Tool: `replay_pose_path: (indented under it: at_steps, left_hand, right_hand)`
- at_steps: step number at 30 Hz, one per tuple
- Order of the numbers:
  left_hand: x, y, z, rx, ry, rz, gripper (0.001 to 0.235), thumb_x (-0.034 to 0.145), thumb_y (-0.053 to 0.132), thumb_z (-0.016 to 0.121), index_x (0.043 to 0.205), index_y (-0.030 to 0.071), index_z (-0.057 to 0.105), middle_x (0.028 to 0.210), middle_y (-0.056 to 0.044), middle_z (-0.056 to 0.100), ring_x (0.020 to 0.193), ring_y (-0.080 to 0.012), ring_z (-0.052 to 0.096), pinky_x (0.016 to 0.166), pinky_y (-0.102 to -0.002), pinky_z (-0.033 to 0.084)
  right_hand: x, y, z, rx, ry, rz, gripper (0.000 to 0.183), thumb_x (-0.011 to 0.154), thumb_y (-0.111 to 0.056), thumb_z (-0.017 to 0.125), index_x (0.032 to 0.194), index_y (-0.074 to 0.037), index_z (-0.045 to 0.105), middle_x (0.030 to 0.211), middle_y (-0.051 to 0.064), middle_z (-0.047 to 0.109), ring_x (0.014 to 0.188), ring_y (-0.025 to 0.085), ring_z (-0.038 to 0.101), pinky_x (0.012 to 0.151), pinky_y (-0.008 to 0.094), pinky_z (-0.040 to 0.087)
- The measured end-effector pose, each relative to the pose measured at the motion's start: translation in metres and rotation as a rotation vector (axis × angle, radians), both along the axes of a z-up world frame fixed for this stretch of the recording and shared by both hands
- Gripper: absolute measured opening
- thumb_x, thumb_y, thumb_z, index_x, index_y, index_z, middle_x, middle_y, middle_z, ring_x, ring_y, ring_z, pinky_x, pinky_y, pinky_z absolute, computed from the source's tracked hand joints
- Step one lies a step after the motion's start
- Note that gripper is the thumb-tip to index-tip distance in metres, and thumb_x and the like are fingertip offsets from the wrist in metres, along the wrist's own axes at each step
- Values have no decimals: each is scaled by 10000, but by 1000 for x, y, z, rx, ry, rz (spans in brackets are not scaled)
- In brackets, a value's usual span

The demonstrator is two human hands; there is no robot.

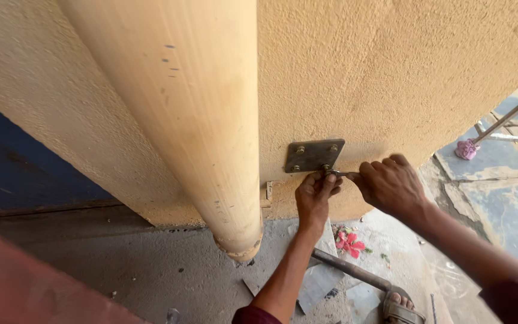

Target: The person uses a wrench to tighten bolts on a metal bracket that secures a vertical pipe to an exterior wall. The person repeatedly adjusts the wrench and repositions hands to tighten each bolt in sequence.

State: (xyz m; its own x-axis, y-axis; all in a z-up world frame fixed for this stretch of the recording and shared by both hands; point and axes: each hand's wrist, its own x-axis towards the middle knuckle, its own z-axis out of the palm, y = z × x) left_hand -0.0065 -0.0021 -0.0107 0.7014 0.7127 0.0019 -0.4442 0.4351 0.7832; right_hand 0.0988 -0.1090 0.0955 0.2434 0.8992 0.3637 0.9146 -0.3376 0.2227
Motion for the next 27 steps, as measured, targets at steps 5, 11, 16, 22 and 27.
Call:
replay_pose_path:
  at_steps: [5, 11, 16, 22, 27]
  left_hand:
    - [7, 14, -8, 155, -37, 41, 271, 956, 204, 766, 1075, -26, 687, 949, -86, 756, 857, -136, 714, 801, -267, 598]
    - [9, 8, -5, 159, 19, 113, 232, 940, 163, 760, 1058, -20, 680, 954, -88, 767, 865, -126, 728, 801, -254, 611]
    - [-3, 14, 17, 497, 246, 234, 206, 935, 159, 758, 1050, 1, 692, 978, -108, 793, 871, -160, 758, 783, -284, 606]
    - [-11, 6, 49, 1027, 663, 413, 150, 933, 130, 716, 1030, 21, 685, 970, -149, 780, 883, -300, 761, 756, -402, 590]
    - [-9, 0, 51, 1182, 752, 442, 155, 956, 123, 681, 1068, 17, 680, 957, -166, 765, 856, -317, 757, 739, -427, 587]
  right_hand:
    - [20, 12, 2, -3, 22, 116, 470, 958, -481, 627, 646, -129, 603, 493, 48, 559, 468, 213, 528, 536, 385, 433]
    - [46, 9, -66, 346, 67, 211, 587, 989, -520, 597, 567, -121, 507, 497, 37, 475, 462, 203, 441, 477, 397, 354]
    - [7, 35, -167, 702, 566, -187, 577, 1015, -485, 572, 636, -67, 450, 555, 55, 396, 529, 175, 378, 510, 397, 315]
    - [-75, 97, -245, 1071, 1200, -254, 449, 1043, -394, 585, 811, -17, 510, 682, 59, 490, 639, 151, 450, 570, 376, 384]
    - [-81, 97, -255, 1049, 1343, -129, 331, 1019, -311, 606, 934, 8, 576, 760, 59, 585, 704, 137, 512, 606, 361, 451]
